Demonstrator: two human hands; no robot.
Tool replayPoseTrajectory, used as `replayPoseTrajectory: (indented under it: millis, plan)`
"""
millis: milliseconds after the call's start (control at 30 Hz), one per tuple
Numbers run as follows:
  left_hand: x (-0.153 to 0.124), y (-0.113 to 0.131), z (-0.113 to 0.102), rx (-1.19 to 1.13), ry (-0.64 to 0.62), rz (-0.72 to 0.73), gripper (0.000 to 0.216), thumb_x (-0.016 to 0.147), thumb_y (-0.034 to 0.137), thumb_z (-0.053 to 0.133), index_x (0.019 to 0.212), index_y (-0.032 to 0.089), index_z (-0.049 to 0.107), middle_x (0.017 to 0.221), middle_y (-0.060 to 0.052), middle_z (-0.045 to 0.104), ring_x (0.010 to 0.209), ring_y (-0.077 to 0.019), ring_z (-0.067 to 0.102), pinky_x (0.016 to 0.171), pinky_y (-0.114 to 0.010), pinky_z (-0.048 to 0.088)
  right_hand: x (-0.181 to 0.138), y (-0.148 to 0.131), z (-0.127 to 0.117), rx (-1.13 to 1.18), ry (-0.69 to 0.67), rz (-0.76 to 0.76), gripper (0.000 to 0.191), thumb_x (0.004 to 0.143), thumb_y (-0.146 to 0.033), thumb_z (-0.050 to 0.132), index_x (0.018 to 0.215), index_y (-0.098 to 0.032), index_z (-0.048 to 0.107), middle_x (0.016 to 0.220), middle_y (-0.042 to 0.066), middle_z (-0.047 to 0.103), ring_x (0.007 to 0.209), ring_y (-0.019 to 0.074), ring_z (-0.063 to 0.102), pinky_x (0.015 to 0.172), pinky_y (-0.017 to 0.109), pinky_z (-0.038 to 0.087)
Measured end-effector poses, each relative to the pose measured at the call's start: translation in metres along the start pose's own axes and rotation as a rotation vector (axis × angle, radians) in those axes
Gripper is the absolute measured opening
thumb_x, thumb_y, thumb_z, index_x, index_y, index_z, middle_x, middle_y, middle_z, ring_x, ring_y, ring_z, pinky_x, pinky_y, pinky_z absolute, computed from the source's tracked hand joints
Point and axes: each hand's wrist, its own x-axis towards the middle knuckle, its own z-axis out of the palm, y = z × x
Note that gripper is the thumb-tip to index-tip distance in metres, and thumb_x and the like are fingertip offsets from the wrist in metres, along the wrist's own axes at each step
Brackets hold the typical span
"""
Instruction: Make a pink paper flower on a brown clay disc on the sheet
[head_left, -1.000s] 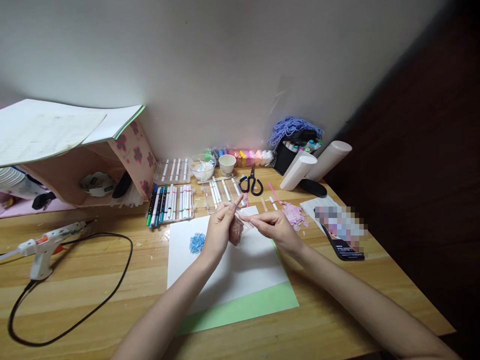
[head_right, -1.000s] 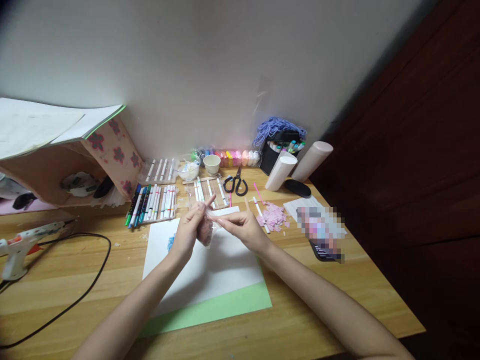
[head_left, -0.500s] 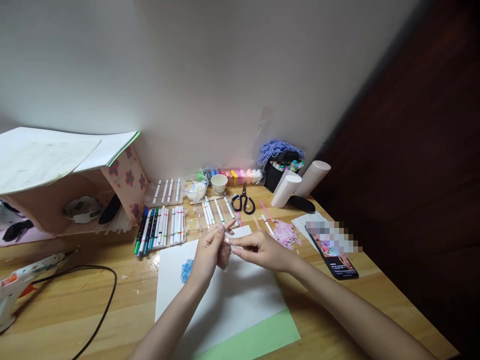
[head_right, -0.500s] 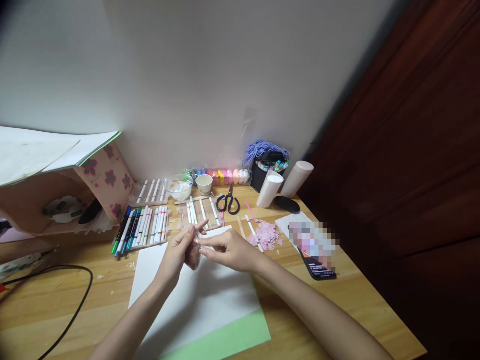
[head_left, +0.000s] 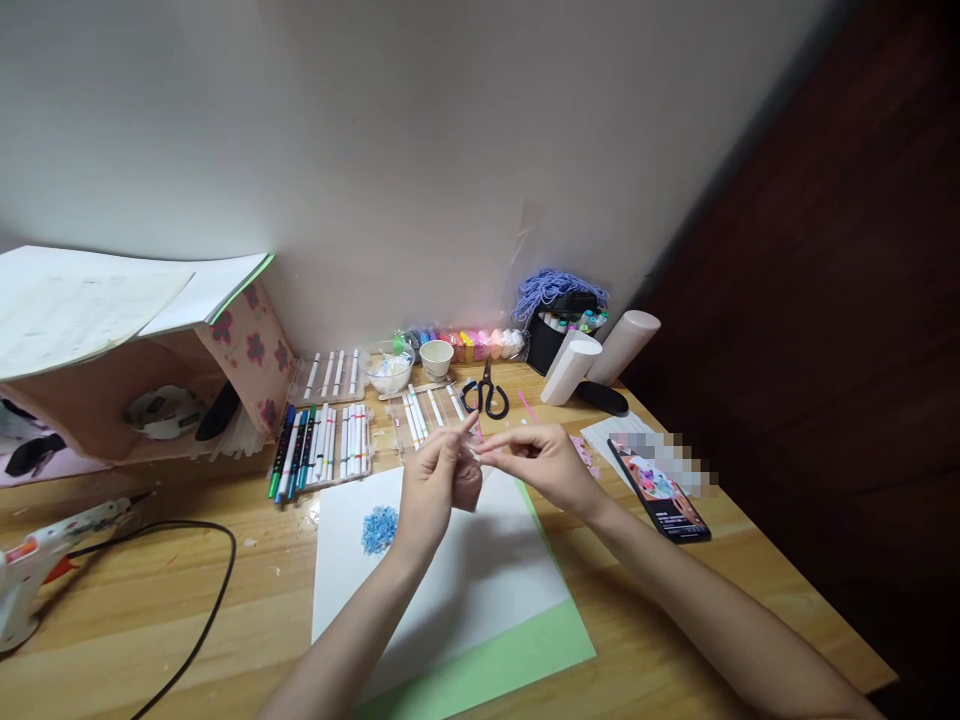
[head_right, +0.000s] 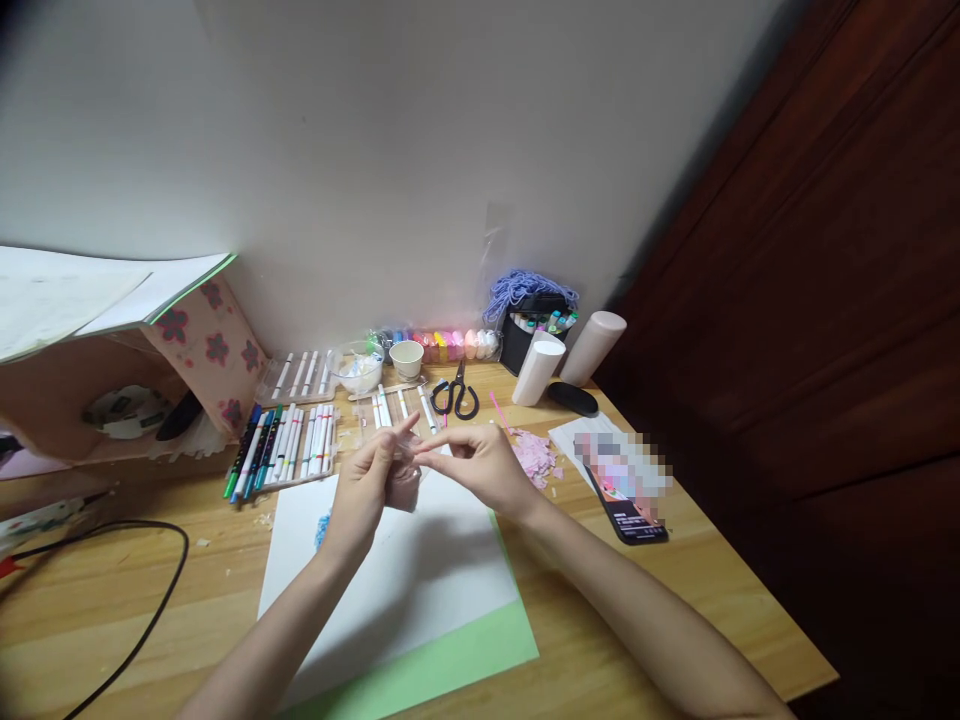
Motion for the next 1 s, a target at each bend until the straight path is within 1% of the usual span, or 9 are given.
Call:
replayPoseTrajectory:
  millis: [33, 100, 233, 333, 500, 667, 767, 900, 1000]
  plan:
    - [0.001, 0.000, 0.001, 0.012, 0.020, 0.019, 0.041, 0.088, 0.051, 0.050, 0.090, 0.017, 0.074, 0.088, -0.007, 0.067, 0.085, -0.0180, 0.060, 0.079, -0.028, 0.046, 0.000, 0.001, 0.000, -0.007, 0.088, 0.006, 0.034, 0.072, -0.048, 0.072, 0.081, -0.015, 0.072, 0.051, -0.006, 0.043, 0.049, 0.0080, 0.028, 0.048, 0.024, 0.020]
    - [0.003, -0.001, 0.003, 0.040, 0.035, 0.052, 0.039, 0.089, 0.047, 0.052, 0.088, 0.017, 0.075, 0.088, -0.007, 0.068, 0.085, -0.0179, 0.060, 0.081, -0.029, 0.045, 0.000, 0.002, -0.002, -0.037, 0.119, 0.022, 0.035, 0.073, -0.048, 0.072, 0.088, -0.016, 0.066, 0.052, -0.008, 0.033, 0.050, 0.0079, 0.028, 0.048, 0.024, 0.020]
    - [0.005, -0.005, 0.002, 0.069, 0.078, 0.062, 0.033, 0.085, 0.044, 0.059, 0.077, 0.016, 0.074, 0.082, -0.006, 0.069, 0.080, -0.0174, 0.061, 0.074, -0.026, 0.045, 0.002, 0.000, -0.010, -0.143, -0.114, 0.042, 0.033, 0.084, -0.049, 0.058, 0.081, -0.016, 0.062, 0.057, -0.006, 0.042, 0.054, 0.0084, 0.035, 0.051, 0.023, 0.025]
    - [0.007, -0.004, -0.001, 0.095, 0.108, 0.007, 0.028, 0.078, 0.041, 0.066, 0.071, 0.015, 0.071, 0.072, -0.004, 0.068, 0.070, -0.0154, 0.060, 0.066, -0.024, 0.045, 0.002, -0.001, -0.014, -0.257, -0.162, -0.047, 0.037, 0.089, -0.044, 0.052, 0.067, -0.015, 0.059, 0.061, -0.002, 0.049, 0.057, 0.0092, 0.040, 0.054, 0.023, 0.028]
    - [0.009, 0.003, -0.009, 0.149, -0.008, -0.055, 0.024, 0.075, 0.036, 0.068, 0.065, 0.014, 0.067, 0.063, -0.002, 0.067, 0.060, -0.0135, 0.058, 0.058, -0.022, 0.044, 0.000, 0.001, -0.016, -0.425, -0.172, -0.242, 0.034, 0.094, -0.036, 0.045, 0.069, -0.016, 0.055, 0.063, 0.000, 0.053, 0.058, 0.0105, 0.045, 0.058, 0.024, 0.031]
    - [0.004, 0.007, -0.009, 0.369, -0.054, 0.114, 0.024, 0.081, 0.028, 0.061, 0.061, 0.016, 0.063, 0.060, -0.001, 0.064, 0.058, -0.0126, 0.057, 0.059, -0.022, 0.043, 0.002, 0.001, -0.013, -0.405, -0.335, -0.161, 0.033, 0.093, -0.039, 0.045, 0.071, -0.017, 0.055, 0.062, -0.002, 0.052, 0.058, 0.0100, 0.045, 0.056, 0.022, 0.031]
    - [0.001, 0.007, -0.008, 0.476, -0.103, 0.213, 0.025, 0.083, 0.027, 0.059, 0.061, 0.017, 0.062, 0.061, -0.001, 0.064, 0.059, -0.0129, 0.058, 0.061, -0.023, 0.042, 0.004, 0.003, -0.010, -0.334, -0.402, -0.225, 0.030, 0.094, -0.033, 0.044, 0.073, -0.017, 0.060, 0.067, -0.001, 0.059, 0.061, 0.0106, 0.050, 0.059, 0.022, 0.034]
    - [0.005, 0.007, -0.013, 0.530, -0.187, 0.197, 0.024, 0.084, 0.031, 0.058, 0.065, 0.018, 0.062, 0.067, -0.002, 0.066, 0.065, -0.0148, 0.060, 0.063, -0.023, 0.043, 0.007, 0.008, -0.011, -0.423, -0.365, -0.348, 0.031, 0.092, -0.024, 0.044, 0.067, -0.017, 0.060, 0.061, 0.001, 0.059, 0.056, 0.0109, 0.047, 0.055, 0.023, 0.030]
    - [0.012, 0.008, -0.018, 0.633, -0.273, 0.195, 0.022, 0.083, 0.032, 0.060, 0.066, 0.018, 0.062, 0.068, -0.001, 0.066, 0.065, -0.0146, 0.059, 0.062, -0.023, 0.041, 0.010, 0.010, -0.015, -0.535, -0.379, -0.313, 0.032, 0.091, -0.027, 0.046, 0.065, -0.017, 0.061, 0.059, 0.001, 0.059, 0.054, 0.0108, 0.046, 0.054, 0.023, 0.027]
